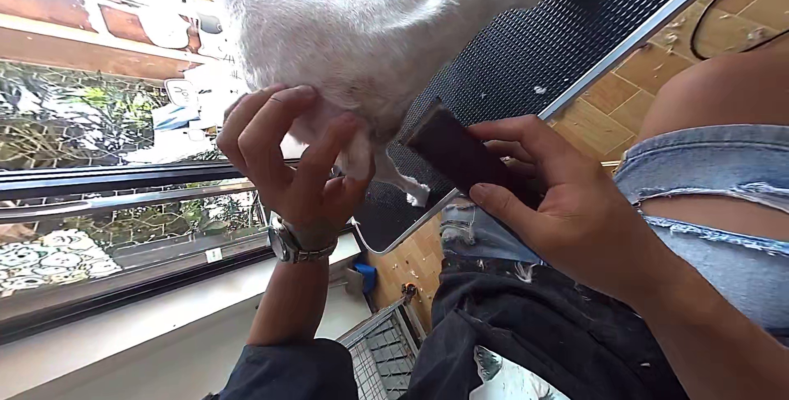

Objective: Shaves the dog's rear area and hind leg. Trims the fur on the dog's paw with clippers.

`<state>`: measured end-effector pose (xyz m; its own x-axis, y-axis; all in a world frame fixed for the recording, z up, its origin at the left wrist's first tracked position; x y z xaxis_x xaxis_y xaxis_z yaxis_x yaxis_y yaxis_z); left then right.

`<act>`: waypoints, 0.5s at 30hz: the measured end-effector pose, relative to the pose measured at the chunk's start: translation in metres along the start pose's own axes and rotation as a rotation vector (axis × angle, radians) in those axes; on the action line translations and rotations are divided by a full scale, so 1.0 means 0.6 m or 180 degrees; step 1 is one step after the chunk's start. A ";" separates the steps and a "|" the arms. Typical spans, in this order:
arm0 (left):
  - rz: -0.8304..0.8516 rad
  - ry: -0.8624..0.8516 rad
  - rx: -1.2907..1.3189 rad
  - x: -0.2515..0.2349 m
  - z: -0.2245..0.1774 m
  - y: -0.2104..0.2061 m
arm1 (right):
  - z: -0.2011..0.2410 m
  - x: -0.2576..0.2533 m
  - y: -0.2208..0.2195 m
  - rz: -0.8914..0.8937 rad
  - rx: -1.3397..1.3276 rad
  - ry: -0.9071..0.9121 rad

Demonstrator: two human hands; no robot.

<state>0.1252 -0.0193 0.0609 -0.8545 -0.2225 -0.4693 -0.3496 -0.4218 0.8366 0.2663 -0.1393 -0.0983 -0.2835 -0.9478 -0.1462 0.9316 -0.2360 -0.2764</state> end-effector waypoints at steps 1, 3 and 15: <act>-0.0008 -0.0019 0.0023 -0.004 0.002 -0.004 | 0.005 -0.001 0.006 0.0002 0.0386 0.0141; -0.0038 0.0065 0.0149 -0.011 0.000 -0.010 | 0.022 -0.007 0.015 0.0073 0.1030 0.0450; -0.0012 0.0234 0.0312 0.008 -0.004 0.002 | 0.117 -0.063 0.046 0.0634 0.2649 0.1426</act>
<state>0.1216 -0.0228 0.0593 -0.8239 -0.2865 -0.4890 -0.3918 -0.3356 0.8567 0.3190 -0.1251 -0.0337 -0.0029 -0.8577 -0.5142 0.7861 -0.3197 0.5290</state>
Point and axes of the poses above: each hand's wrist, its own x-axis away from the middle knuckle, its own y-axis out of the back of the hand, z = x × y, the point moved 5 cm from there along -x, towards the middle knuckle, and after that the axes turned 7 degrees about y, right-handed, at the moved point
